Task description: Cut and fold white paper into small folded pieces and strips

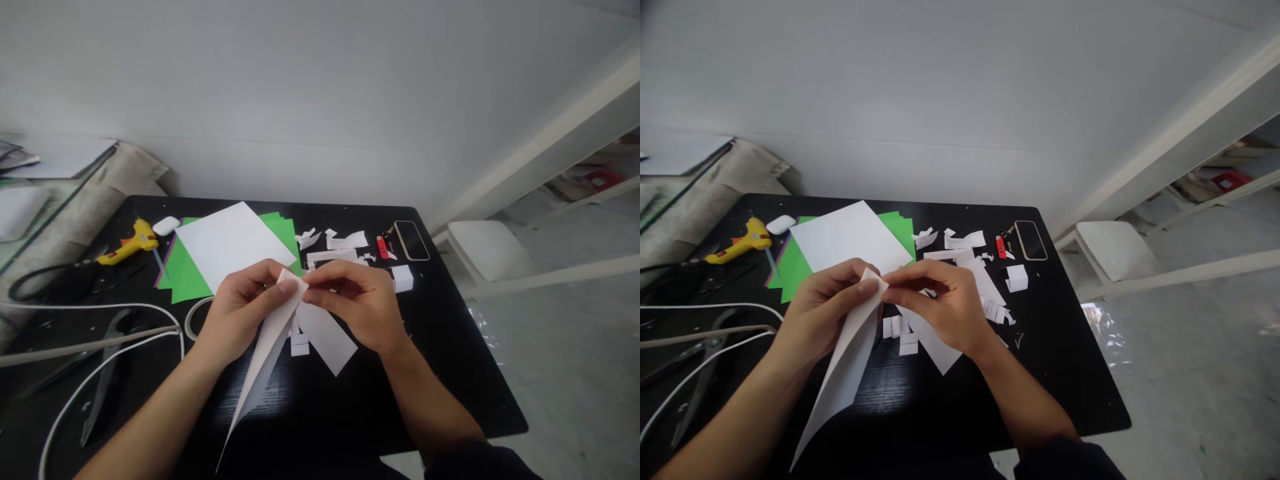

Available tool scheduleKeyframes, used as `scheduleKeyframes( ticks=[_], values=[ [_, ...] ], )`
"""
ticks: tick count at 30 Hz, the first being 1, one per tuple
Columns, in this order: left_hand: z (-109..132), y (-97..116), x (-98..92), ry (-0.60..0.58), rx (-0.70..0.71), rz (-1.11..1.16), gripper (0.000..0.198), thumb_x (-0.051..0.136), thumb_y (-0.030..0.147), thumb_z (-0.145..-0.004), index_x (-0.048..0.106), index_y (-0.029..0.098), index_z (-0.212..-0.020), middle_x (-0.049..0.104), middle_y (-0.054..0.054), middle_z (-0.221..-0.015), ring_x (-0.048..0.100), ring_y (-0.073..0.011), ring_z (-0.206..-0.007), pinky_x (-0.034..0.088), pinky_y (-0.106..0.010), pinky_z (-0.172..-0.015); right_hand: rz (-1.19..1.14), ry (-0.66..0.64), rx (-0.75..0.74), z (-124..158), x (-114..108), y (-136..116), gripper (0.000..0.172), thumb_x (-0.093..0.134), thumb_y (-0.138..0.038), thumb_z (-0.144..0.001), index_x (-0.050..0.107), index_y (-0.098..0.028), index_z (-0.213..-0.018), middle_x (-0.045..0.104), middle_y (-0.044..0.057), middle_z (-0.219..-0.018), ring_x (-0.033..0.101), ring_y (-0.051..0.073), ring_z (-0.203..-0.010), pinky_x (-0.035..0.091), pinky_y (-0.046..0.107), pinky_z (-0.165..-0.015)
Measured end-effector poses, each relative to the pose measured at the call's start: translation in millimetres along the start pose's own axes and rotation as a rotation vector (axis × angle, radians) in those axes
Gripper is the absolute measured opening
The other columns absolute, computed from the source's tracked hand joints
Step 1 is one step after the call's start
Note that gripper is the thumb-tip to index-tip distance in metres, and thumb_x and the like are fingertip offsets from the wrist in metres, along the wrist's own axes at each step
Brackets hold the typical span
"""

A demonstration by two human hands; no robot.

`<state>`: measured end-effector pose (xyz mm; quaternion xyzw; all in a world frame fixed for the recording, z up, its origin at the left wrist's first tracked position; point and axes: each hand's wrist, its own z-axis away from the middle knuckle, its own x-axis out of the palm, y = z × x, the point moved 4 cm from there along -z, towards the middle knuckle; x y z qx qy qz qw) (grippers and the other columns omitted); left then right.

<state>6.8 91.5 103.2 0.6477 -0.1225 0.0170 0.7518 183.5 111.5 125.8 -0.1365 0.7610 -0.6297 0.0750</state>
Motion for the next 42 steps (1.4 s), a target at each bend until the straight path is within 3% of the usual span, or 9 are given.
scheduleKeyframes(
  ticks=[6,14,32,42],
  values=[
    [1,6,4.5,-0.012,-0.015,0.019,0.027,0.081,0.041,-0.087,0.068,0.019,-0.079,0.069,0.001,-0.067,0.059,-0.0114,-0.054,0.041,-0.021,-0.049,0.000,-0.014,-0.052,-1,0,-2,0.012,0.087,-0.025,-0.084,0.084,-0.033,-0.093,0.081,-0.001,-0.091,0.076,0.020,-0.088,0.066,0.038,-0.083],
    [-1,-2,0.5,-0.029,0.001,0.029,0.022,0.081,0.036,-0.088,0.070,0.019,-0.078,0.070,0.001,-0.066,0.059,-0.0107,-0.053,0.041,-0.021,-0.049,0.008,-0.022,-0.074,-1,-2,-3,0.011,0.089,-0.027,-0.082,0.085,-0.033,-0.091,0.080,0.000,-0.089,0.075,0.020,-0.086,0.066,0.039,-0.079],
    [0,-2,-0.2,-0.023,0.034,0.018,0.023,0.081,0.036,-0.088,0.072,0.019,-0.077,0.069,0.002,-0.064,0.057,-0.0075,-0.051,0.041,-0.017,-0.046,-0.074,-0.039,-0.136,-1,0,-2,0.028,0.091,-0.009,-0.076,0.085,-0.031,-0.091,0.079,-0.002,-0.087,0.075,0.015,-0.083,0.064,0.028,-0.076],
    [-2,-6,-1.9,-0.035,0.017,0.048,0.021,0.084,0.035,-0.085,0.074,0.019,-0.076,0.070,0.002,-0.065,0.060,-0.0075,-0.053,0.043,-0.016,-0.048,-0.069,-0.042,-0.139,0,0,-3,0.022,0.091,-0.013,-0.077,0.085,-0.030,-0.090,0.080,-0.001,-0.087,0.075,0.015,-0.082,0.065,0.029,-0.075]
  ],
)
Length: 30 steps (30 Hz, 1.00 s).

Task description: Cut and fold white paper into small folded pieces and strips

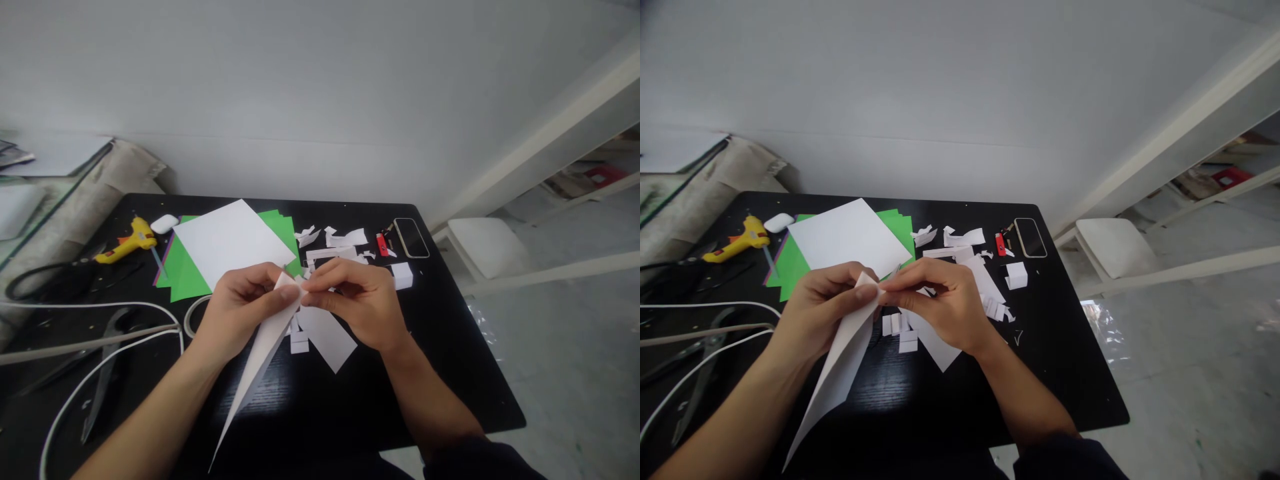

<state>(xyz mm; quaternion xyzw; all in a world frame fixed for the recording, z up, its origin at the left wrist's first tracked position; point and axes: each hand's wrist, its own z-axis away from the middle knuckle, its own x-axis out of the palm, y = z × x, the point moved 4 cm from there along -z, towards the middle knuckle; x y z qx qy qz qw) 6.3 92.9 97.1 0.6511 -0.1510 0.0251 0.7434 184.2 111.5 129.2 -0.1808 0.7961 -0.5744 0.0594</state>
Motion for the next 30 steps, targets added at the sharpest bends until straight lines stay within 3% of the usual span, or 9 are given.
scheduleKeyframes(
  ticks=[8,17,23,30],
  values=[
    [-0.9,-0.1,0.8,-0.009,-0.002,0.014,0.021,0.085,0.035,-0.085,0.075,0.019,-0.076,0.071,0.002,-0.066,0.061,-0.0082,-0.053,0.044,-0.016,-0.049,-0.010,-0.011,0.002,-1.0,0.9,0.5,0.025,0.090,-0.010,-0.078,0.085,-0.031,-0.091,0.080,-0.002,-0.087,0.075,0.014,-0.083,0.065,0.028,-0.076],
    [-0.9,3.0,-0.4,0.077,-0.024,-0.022,0.024,0.085,0.036,-0.083,0.073,0.019,-0.072,0.071,0.002,-0.061,0.057,-0.0082,-0.046,0.040,-0.017,-0.043,0.039,0.031,0.040,-2.6,-6.9,0.7,0.022,0.089,-0.011,-0.079,0.085,-0.030,-0.090,0.080,-0.002,-0.088,0.075,0.015,-0.085,0.064,0.029,-0.079],
    [-1.4,1.7,0.8,0.064,-0.025,-0.028,0.025,0.084,0.037,-0.083,0.072,0.019,-0.073,0.070,0.002,-0.061,0.058,-0.0086,-0.048,0.041,-0.017,-0.045,0.074,0.001,-0.011,-2.4,-3.6,0.2,0.023,0.088,-0.011,-0.081,0.085,-0.030,-0.093,0.079,-0.002,-0.090,0.074,0.015,-0.086,0.063,0.028,-0.078],
    [-0.8,2.2,-0.1,0.062,-0.003,-0.052,0.023,0.083,0.037,-0.085,0.072,0.019,-0.075,0.070,0.002,-0.062,0.058,-0.0093,-0.049,0.042,-0.019,-0.045,0.040,0.010,0.066,-1.9,-1.7,2.7,0.011,0.089,-0.022,-0.082,0.083,-0.027,-0.090,0.079,0.001,-0.087,0.074,0.017,-0.083,0.064,0.032,-0.076]
  ],
)
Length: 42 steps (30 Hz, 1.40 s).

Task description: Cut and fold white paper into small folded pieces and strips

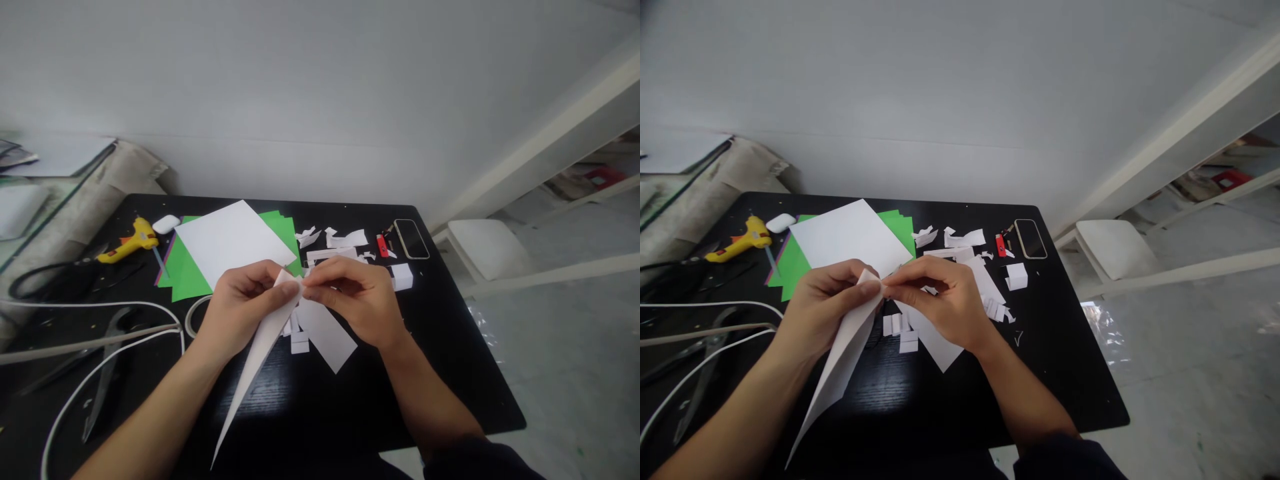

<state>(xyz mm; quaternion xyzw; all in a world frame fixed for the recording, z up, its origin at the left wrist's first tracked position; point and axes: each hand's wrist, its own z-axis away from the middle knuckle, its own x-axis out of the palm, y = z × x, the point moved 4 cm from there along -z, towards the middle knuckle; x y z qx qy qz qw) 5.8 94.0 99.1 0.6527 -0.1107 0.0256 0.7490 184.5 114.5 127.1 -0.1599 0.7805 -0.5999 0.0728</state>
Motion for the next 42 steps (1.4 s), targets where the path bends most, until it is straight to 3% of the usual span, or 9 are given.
scheduleKeyframes(
  ticks=[5,10,14,20,26,33,39,42],
  values=[
    [-1,3,1.3,0.042,0.039,-0.093,0.025,0.082,0.040,-0.084,0.072,0.019,-0.074,0.069,0.001,-0.061,0.057,-0.0107,-0.049,0.040,-0.021,-0.044,-0.068,-0.054,0.180,1,3,3,0.016,0.085,-0.032,-0.085,0.076,-0.020,-0.090,0.071,-0.001,-0.075,0.069,0.013,-0.064,0.059,0.025,-0.060],
    [0,4,3.9,0.036,0.066,-0.162,0.025,0.080,0.040,-0.087,0.072,0.019,-0.076,0.066,0.002,-0.061,0.052,-0.0097,-0.049,0.036,-0.021,-0.045,-0.006,-0.061,0.148,1,8,1,0.014,0.078,-0.027,-0.089,0.071,-0.018,-0.081,0.065,-0.002,-0.069,0.064,0.011,-0.061,0.055,0.023,-0.058],
    [1,5,2.0,0.070,0.096,-0.230,0.033,0.067,0.041,-0.097,0.071,0.020,-0.072,0.058,0.003,-0.057,0.044,-0.0094,-0.049,0.031,-0.022,-0.046,0.032,-0.061,0.137,1,7,1,0.012,0.074,-0.021,-0.090,0.071,-0.018,-0.079,0.065,-0.002,-0.066,0.062,0.010,-0.059,0.053,0.023,-0.056],
    [2,14,1.6,0.145,0.220,-0.389,0.031,0.065,0.036,-0.098,0.076,0.019,-0.075,0.067,0.000,-0.066,0.053,-0.0136,-0.061,0.039,-0.025,-0.054,0.063,-0.042,0.121,0,6,4,0.011,0.073,-0.022,-0.090,0.072,-0.019,-0.079,0.065,-0.002,-0.066,0.062,0.011,-0.059,0.053,0.024,-0.055],
    [-5,3,-2.2,0.103,0.120,-0.163,0.021,0.074,0.039,-0.092,0.076,0.020,-0.083,0.071,0.000,-0.071,0.057,-0.0134,-0.062,0.041,-0.023,-0.055,0.059,0.027,0.089,0,0,5,0.014,0.075,-0.026,-0.090,0.071,-0.019,-0.079,0.065,-0.003,-0.065,0.061,0.010,-0.056,0.053,0.025,-0.055],
    [-5,-1,-6.7,0.173,0.117,-0.080,0.020,0.083,0.037,-0.085,0.076,0.019,-0.079,0.070,-0.001,-0.067,0.055,-0.0119,-0.056,0.039,-0.023,-0.050,0.066,0.026,0.100,0,0,6,0.014,0.076,-0.028,-0.090,0.071,-0.020,-0.079,0.066,-0.003,-0.067,0.063,0.010,-0.058,0.054,0.025,-0.056],
    [-8,-7,-2.5,0.030,-0.023,0.023,0.021,0.079,0.040,-0.089,0.075,0.020,-0.087,0.074,-0.001,-0.072,0.062,-0.0118,-0.060,0.044,-0.021,-0.053,0.050,0.055,0.091,-2,-2,7,0.013,0.074,-0.025,-0.090,0.071,-0.020,-0.079,0.066,-0.003,-0.067,0.063,0.010,-0.057,0.055,0.024,-0.056],
    [-9,-8,-1.7,0.023,-0.050,0.053,0.022,0.081,0.040,-0.087,0.074,0.020,-0.086,0.074,-0.001,-0.070,0.063,-0.0128,-0.057,0.044,-0.021,-0.051,0.073,0.074,0.084,-3,-4,6,0.013,0.073,-0.024,-0.090,0.070,-0.020,-0.078,0.066,-0.003,-0.067,0.061,0.010,-0.056,0.055,0.025,-0.056]
  ],
)
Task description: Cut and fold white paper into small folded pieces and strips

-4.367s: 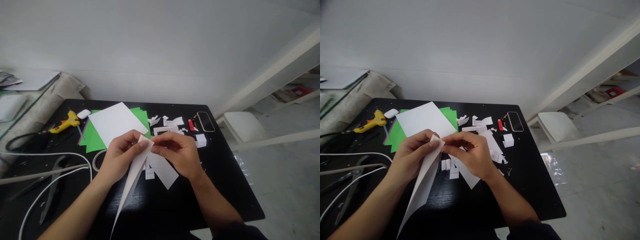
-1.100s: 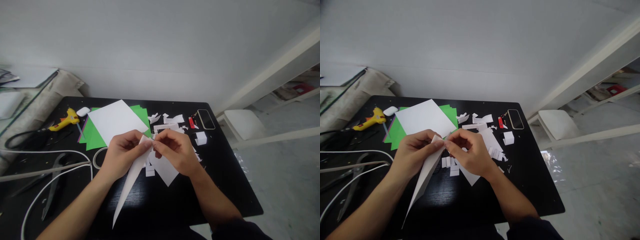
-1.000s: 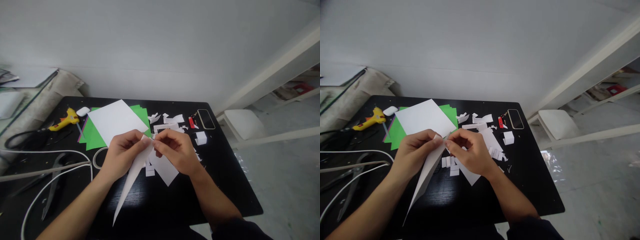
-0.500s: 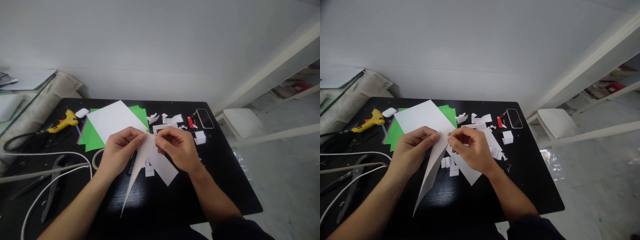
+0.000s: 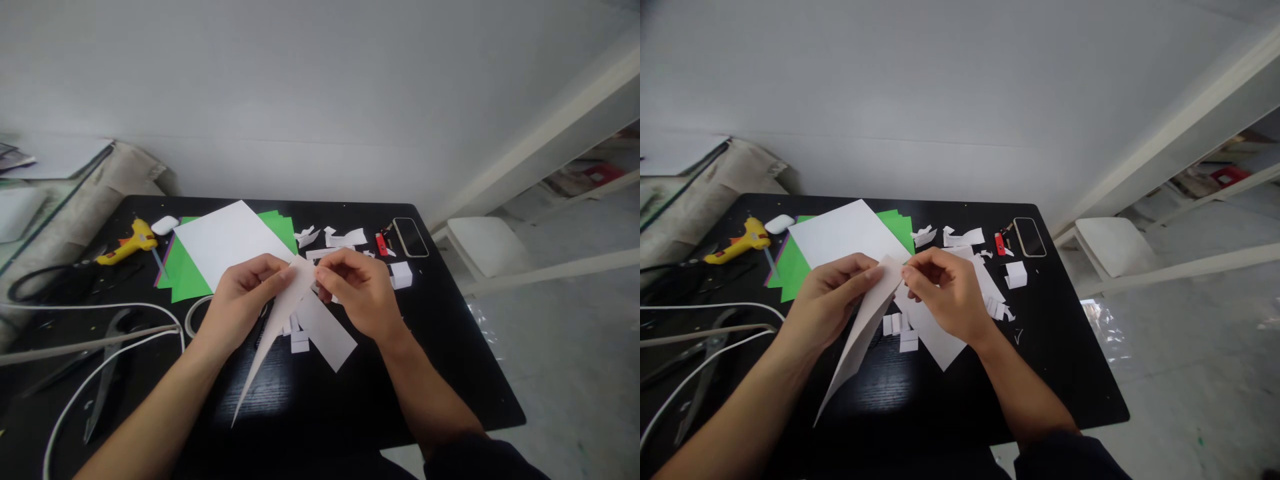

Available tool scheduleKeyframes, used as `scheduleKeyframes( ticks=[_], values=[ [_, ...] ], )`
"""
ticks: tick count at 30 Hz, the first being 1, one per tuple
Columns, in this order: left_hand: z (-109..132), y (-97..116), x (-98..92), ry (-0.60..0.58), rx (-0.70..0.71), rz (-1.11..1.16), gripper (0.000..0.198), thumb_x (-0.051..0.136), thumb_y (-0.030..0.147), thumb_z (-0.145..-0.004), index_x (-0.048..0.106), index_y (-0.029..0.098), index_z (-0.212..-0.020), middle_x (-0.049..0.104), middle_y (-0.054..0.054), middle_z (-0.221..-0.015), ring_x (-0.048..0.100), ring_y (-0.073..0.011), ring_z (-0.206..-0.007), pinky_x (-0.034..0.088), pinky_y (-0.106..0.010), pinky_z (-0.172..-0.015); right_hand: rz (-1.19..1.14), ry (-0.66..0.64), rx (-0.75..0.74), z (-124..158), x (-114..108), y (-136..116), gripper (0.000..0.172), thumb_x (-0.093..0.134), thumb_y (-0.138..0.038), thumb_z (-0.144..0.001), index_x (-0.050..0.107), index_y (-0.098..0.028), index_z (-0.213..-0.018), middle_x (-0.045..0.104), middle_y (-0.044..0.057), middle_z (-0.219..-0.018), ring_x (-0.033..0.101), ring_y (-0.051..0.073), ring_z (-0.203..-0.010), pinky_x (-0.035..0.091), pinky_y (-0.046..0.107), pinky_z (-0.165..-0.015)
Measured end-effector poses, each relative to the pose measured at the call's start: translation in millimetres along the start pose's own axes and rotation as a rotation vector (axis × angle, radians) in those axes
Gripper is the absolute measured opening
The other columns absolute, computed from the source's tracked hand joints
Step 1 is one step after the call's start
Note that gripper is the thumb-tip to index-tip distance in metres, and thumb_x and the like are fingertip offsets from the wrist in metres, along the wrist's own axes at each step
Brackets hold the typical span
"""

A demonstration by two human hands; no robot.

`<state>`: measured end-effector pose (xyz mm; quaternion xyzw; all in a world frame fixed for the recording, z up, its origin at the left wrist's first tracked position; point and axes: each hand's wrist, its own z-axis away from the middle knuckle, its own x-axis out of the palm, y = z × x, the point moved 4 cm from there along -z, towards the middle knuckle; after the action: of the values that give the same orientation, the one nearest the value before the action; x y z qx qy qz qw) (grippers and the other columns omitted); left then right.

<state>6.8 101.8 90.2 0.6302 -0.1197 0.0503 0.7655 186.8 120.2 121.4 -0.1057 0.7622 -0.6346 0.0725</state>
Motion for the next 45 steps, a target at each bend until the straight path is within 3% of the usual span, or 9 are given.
scheduleKeyframes(
  ticks=[7,15,23,26,29,32,37,41,45],
  values=[
    [1,3,-1.0,0.051,0.000,-0.059,0.026,0.085,0.040,-0.081,0.073,0.018,-0.075,0.072,-0.002,-0.064,0.058,-0.0116,-0.050,0.040,-0.021,-0.045,-0.043,-0.046,0.076,-1,-1,1,0.018,0.075,-0.030,-0.089,0.068,-0.019,-0.077,0.065,-0.002,-0.067,0.064,0.012,-0.060,0.056,0.026,-0.058],
    [2,3,6.5,-0.096,0.033,-0.235,0.026,0.077,0.041,-0.090,0.074,0.019,-0.079,0.069,0.000,-0.066,0.054,-0.0085,-0.053,0.037,-0.019,-0.047,-0.005,-0.104,0.128,0,4,4,0.018,0.081,-0.036,-0.088,0.074,-0.020,-0.083,0.069,0.000,-0.076,0.065,0.014,-0.067,0.058,0.026,-0.060],
    [0,14,-7.2,-0.248,-0.047,-0.378,0.024,0.076,0.043,-0.090,0.076,0.019,-0.089,0.077,-0.006,-0.077,0.066,-0.0139,-0.062,0.047,-0.021,-0.053,-0.007,0.152,0.050,-6,-21,-2,0.017,0.077,-0.033,-0.092,0.075,-0.020,-0.081,0.067,0.000,-0.072,0.063,0.013,-0.062,0.057,0.026,-0.057],
    [0,25,-19.6,-0.229,-0.029,-0.515,0.025,0.079,0.044,-0.086,0.079,0.020,-0.090,0.074,-0.004,-0.072,0.062,-0.0132,-0.056,0.041,-0.020,-0.047,-0.037,0.253,0.035,-8,-35,-4,0.015,0.078,-0.033,-0.090,0.075,-0.021,-0.082,0.067,0.001,-0.077,0.064,0.015,-0.068,0.058,0.026,-0.057],
    [-2,35,-31.5,-0.118,0.058,-0.608,0.022,0.081,0.044,-0.083,0.080,0.022,-0.085,0.075,-0.003,-0.074,0.067,-0.0148,-0.066,0.051,-0.023,-0.059,-0.061,0.325,0.018,-9,-46,-6,0.013,0.078,-0.033,-0.090,0.075,-0.021,-0.084,0.067,0.001,-0.082,0.064,0.016,-0.075,0.059,0.026,-0.058],
    [-3,39,-40.6,0.078,0.161,-0.473,0.022,0.085,0.043,-0.080,0.079,0.023,-0.088,0.074,-0.001,-0.076,0.070,-0.0146,-0.066,0.058,-0.026,-0.067,-0.072,0.347,0.017,-8,-51,-6,0.013,0.077,-0.032,-0.091,0.076,-0.022,-0.083,0.065,0.001,-0.082,0.064,0.016,-0.077,0.060,0.026,-0.061],
    [-5,37,-44.0,0.303,0.282,-0.100,0.031,0.091,0.040,-0.073,0.077,0.024,-0.096,0.069,0.001,-0.078,0.067,-0.0148,-0.054,0.059,-0.029,-0.055,-0.043,0.254,0.048,-8,-47,-6,0.014,0.077,-0.034,-0.092,0.076,-0.021,-0.086,0.068,0.001,-0.085,0.067,0.015,-0.076,0.064,0.030,-0.068],
    [-8,35,-33.2,0.293,0.350,0.219,0.049,0.088,0.062,-0.069,0.080,0.023,-0.097,0.070,-0.004,-0.077,0.065,-0.0184,-0.059,0.056,-0.031,-0.051,-0.075,0.268,0.026,-6,-42,-5,0.015,0.077,-0.035,-0.093,0.074,-0.021,-0.088,0.069,0.001,-0.085,0.069,0.015,-0.074,0.065,0.030,-0.067],
    [-5,21,-9.1,0.194,0.253,0.472,0.059,0.078,0.081,-0.067,0.079,0.024,-0.084,0.073,-0.007,-0.095,0.067,-0.0207,-0.078,0.058,-0.031,-0.060,-0.116,0.369,-0.029,-2,-30,-1,0.016,0.075,-0.037,-0.094,0.071,-0.022,-0.090,0.069,0.000,-0.084,0.071,0.015,-0.072,0.065,0.031,-0.067]
  ],
)
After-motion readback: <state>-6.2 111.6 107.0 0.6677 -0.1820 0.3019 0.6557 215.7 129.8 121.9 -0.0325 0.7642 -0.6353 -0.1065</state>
